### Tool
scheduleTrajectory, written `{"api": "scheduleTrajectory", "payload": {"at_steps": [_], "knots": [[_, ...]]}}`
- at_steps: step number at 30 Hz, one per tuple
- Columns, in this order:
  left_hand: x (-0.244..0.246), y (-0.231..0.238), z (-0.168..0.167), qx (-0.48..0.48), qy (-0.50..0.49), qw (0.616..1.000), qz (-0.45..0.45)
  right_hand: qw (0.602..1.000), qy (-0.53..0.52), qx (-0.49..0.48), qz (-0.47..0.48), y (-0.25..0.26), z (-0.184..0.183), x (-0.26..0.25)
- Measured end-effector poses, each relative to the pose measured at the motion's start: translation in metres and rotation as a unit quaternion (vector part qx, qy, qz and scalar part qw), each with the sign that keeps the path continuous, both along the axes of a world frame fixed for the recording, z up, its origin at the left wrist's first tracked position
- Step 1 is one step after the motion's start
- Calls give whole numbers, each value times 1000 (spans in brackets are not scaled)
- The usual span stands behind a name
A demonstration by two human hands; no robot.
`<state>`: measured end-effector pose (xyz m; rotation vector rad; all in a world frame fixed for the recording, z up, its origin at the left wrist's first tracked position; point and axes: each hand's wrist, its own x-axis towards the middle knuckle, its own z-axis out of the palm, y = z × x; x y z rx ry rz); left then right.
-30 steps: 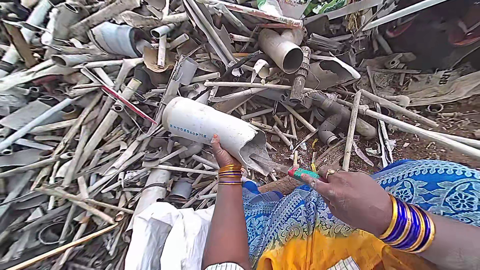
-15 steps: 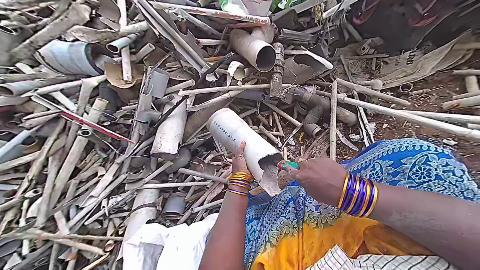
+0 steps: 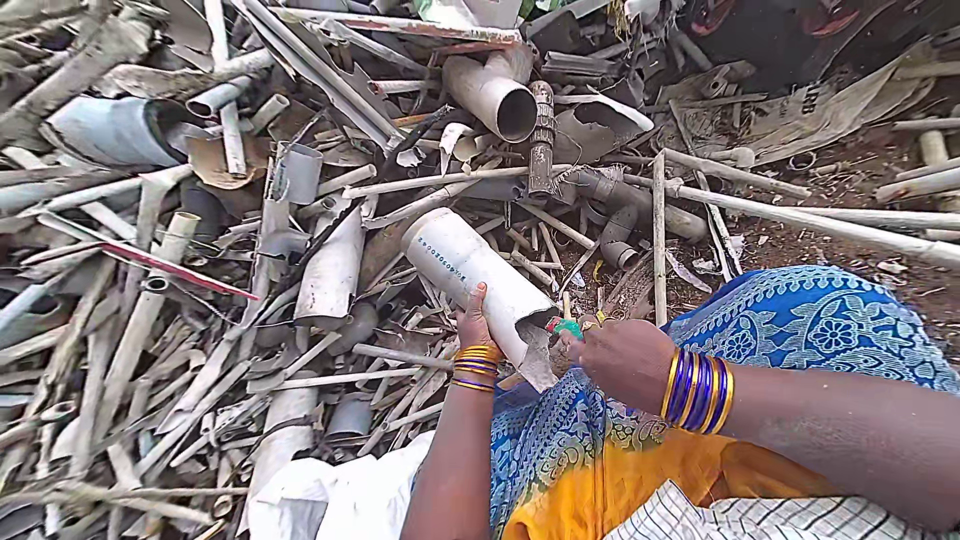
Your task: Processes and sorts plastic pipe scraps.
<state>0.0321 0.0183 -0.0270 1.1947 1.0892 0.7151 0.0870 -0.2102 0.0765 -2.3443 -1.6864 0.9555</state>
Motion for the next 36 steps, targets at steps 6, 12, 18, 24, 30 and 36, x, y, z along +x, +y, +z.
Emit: {"api": "scheduleTrajectory", "payload": {"at_steps": [6, 12, 18, 24, 30, 36], "knots": [[-9, 43, 0, 191, -57, 979, 39, 995, 54, -30, -74, -20, -5, 44], [-23, 50, 16, 398, 109, 911, 6, 933, 113, 87, -331, -6, -37, 72], [-6, 21, 11, 457, 127, 880, -32, 747, 514, 172, -385, 18, -65, 30], [-9, 19, 6, 473, 175, 860, -83, 731, 534, 137, -403, 15, -77, 24], [-6, 6, -9, 589, 127, 788, -128, 520, 581, 280, -560, 20, -63, 40], [-1, -5, -16, 698, 79, 697, -142, 500, 554, 344, -570, 12, -66, 48]]}}
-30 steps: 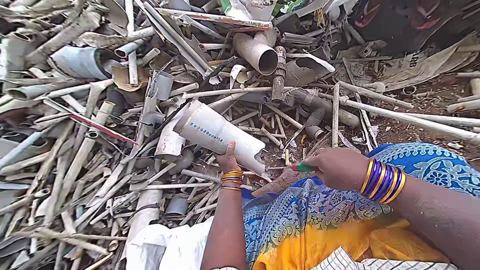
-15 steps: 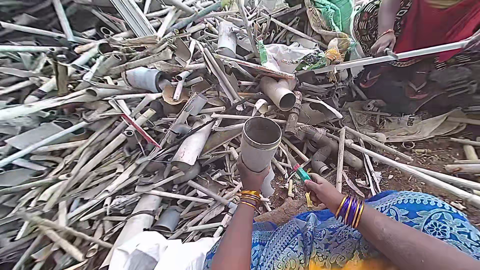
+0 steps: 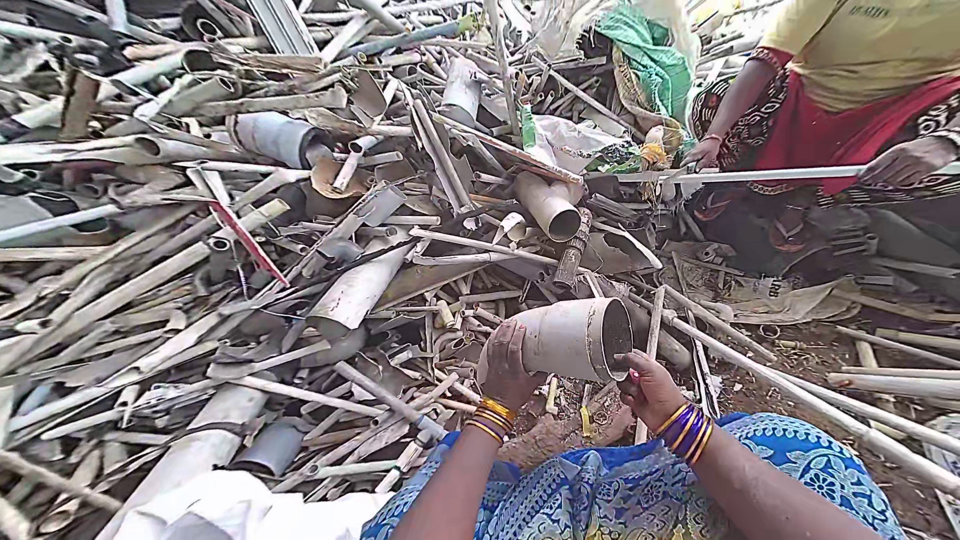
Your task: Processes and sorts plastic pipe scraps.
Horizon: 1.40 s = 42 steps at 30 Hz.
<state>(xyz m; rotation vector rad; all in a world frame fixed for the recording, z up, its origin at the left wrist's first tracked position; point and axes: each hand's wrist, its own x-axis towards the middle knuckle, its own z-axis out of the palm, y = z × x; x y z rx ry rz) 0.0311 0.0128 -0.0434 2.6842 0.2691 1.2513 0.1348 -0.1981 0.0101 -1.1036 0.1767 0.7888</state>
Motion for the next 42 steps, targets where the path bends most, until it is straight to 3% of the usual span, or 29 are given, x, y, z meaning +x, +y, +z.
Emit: {"api": "scheduleTrajectory", "payload": {"at_steps": [2, 4, 5, 6, 7, 8, 9, 10, 12, 15, 19, 23, 25, 29, 32, 37, 42], "knots": [[1, -6, 7, -61, 36, 997, 16, 999, -38, -17, -19, 2, 0, -2], [5, -19, 19, -259, 101, 959, 57, 993, -111, -23, -39, 2, -5, -1], [7, -27, 28, -406, 124, 902, 71, 986, -155, -34, -45, 1, -8, 1], [10, -34, 38, -564, 125, 813, 74, 978, -197, -49, -49, 0, -10, 4], [12, -39, 47, -705, 109, 699, 59, 968, -237, -63, -48, -2, -11, 6], [13, -40, 51, -787, 106, 607, 29, 958, -274, -75, -41, -3, -12, 7], [11, -41, 52, -829, 104, 549, -25, 948, -306, -87, -24, -4, -13, 5], [9, -43, 53, -849, 73, 516, -92, 936, -340, -97, 1, -5, -13, 4], [10, -44, 56, -851, -56, 481, -202, 905, -403, -117, 77, -7, -9, 0], [11, -36, 61, -814, -171, 498, -245, 854, -480, -124, 157, -9, -5, 0], [9, -9, 80, -742, -235, 590, -213, 788, -608, -49, 78, -16, -9, 3], [-5, 43, 75, -681, -322, 608, -250, 719, -688, 39, 88, -32, -11, 11], [-13, 51, 82, -692, -342, 599, -214, 686, -720, 22, 98, -37, -12, 12], [-16, 52, 88, -706, -371, 593, -107, 620, -774, -109, 73, -38, -11, 11], [-15, 48, 85, -712, -373, 592, -58, 609, -782, -124, 52, -35, -11, 16], [-16, 57, 81, -724, -401, 559, -55, 633, -772, -61, 16, -38, -10, 21], [-18, 69, 67, -750, -387, 531, -80, 570, -804, -159, 53, -35, -12, 11]]}}
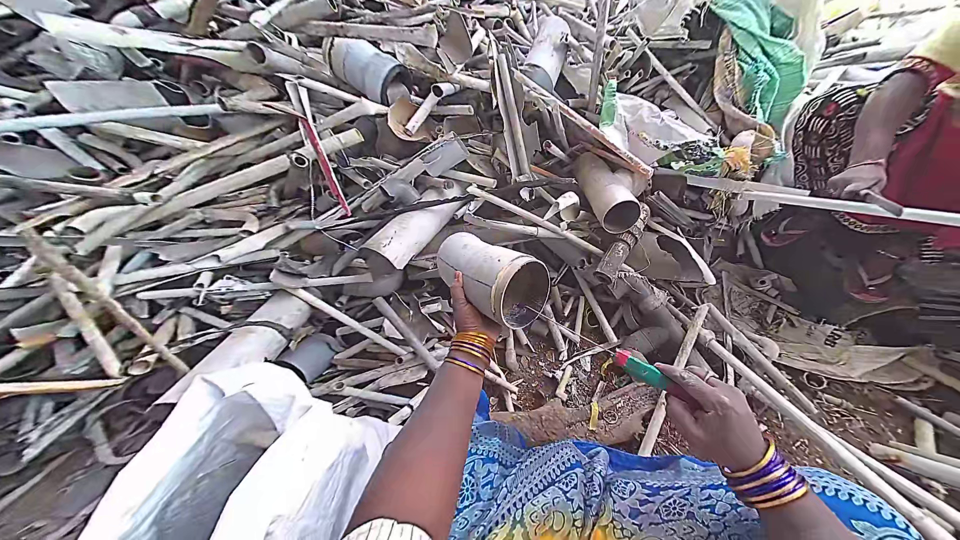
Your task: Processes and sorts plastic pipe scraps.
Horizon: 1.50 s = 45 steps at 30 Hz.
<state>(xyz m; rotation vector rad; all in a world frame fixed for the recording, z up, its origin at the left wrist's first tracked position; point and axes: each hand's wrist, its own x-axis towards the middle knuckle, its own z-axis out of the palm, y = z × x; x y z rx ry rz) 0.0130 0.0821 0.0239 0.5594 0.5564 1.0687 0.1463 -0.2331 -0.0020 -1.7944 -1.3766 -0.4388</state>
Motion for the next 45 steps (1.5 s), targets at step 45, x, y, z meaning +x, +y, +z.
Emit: {"api": "scheduleTrajectory", "payload": {"at_steps": [45], "knots": [[19, -65, 0, -27, 210, 966, -149, 962, 210, -136, 111, 31, -4, -37]]}}
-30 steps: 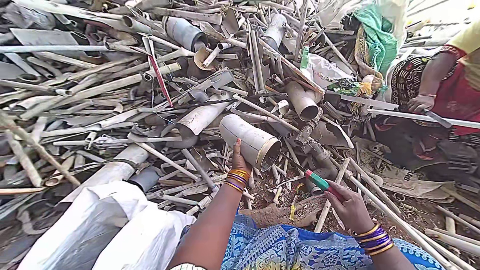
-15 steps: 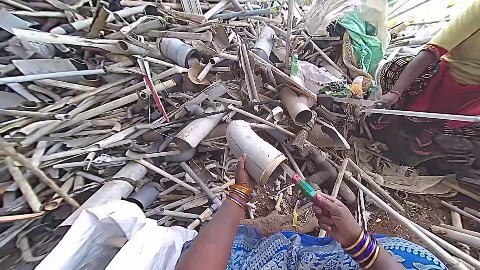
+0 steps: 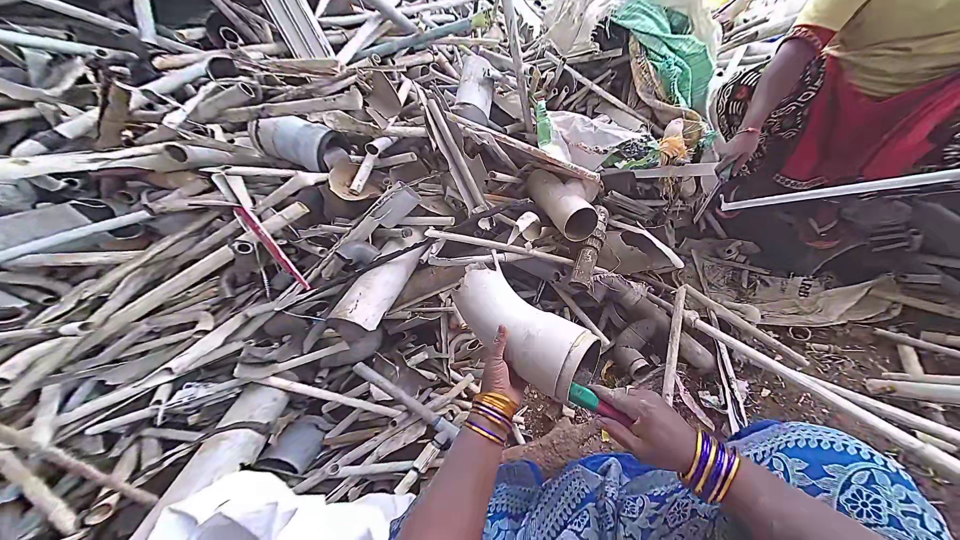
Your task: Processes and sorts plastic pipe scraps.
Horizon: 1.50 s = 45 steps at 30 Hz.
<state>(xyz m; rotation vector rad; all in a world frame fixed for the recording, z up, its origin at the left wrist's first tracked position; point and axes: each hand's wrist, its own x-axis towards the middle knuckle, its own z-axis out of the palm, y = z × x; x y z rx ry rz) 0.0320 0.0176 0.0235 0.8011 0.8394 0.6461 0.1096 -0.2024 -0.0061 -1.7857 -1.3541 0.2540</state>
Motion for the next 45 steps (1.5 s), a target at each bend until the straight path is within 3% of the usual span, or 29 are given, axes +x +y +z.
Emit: {"api": "scheduleTrajectory", "payload": {"at_steps": [2, 5, 9, 13, 16, 20, 23, 26, 30, 32, 35, 38, 45], "knots": [[2, 3, -5, 9, -44, 997, 59, 994, -90, 62, -19, 2, 2, -5], [-3, 14, -5, 41, -101, 991, 71, 972, -166, 151, -74, -2, 15, -4], [-15, 14, -2, 118, -156, 978, 73, 946, -235, 177, -138, -6, 28, -12], [-26, 32, -25, 191, -176, 964, 53, 974, -164, 148, -60, -10, 39, -26], [-28, 22, -21, 201, -134, 970, 26, 971, -171, 134, -104, -6, 43, -28], [-21, 6, -7, 242, -79, 965, 68, 1000, 1, 5, -27, -11, 64, -23], [-16, 8, -9, 254, -84, 956, 117, 991, -68, 53, -99, -2, 52, -26], [-16, 16, -12, 232, -99, 960, 121, 999, 19, 15, -38, -6, 61, -22], [-29, 45, -36, 244, -134, 956, 89, 997, -26, 22, -63, 0, 52, -21], [-25, 33, -23, 227, -114, 961, 110, 999, 38, -19, -14, -2, 59, -17], [-28, 33, -23, 227, -124, 961, 96, 999, 12, -19, -43, 4, 56, -21], [-27, 31, -21, 231, -134, 959, 90, 996, 68, -50, -22, 5, 64, -19], [-27, 24, -13, 205, -105, 967, 112, 997, 15, -9, -73, 12, 53, -22]]}}
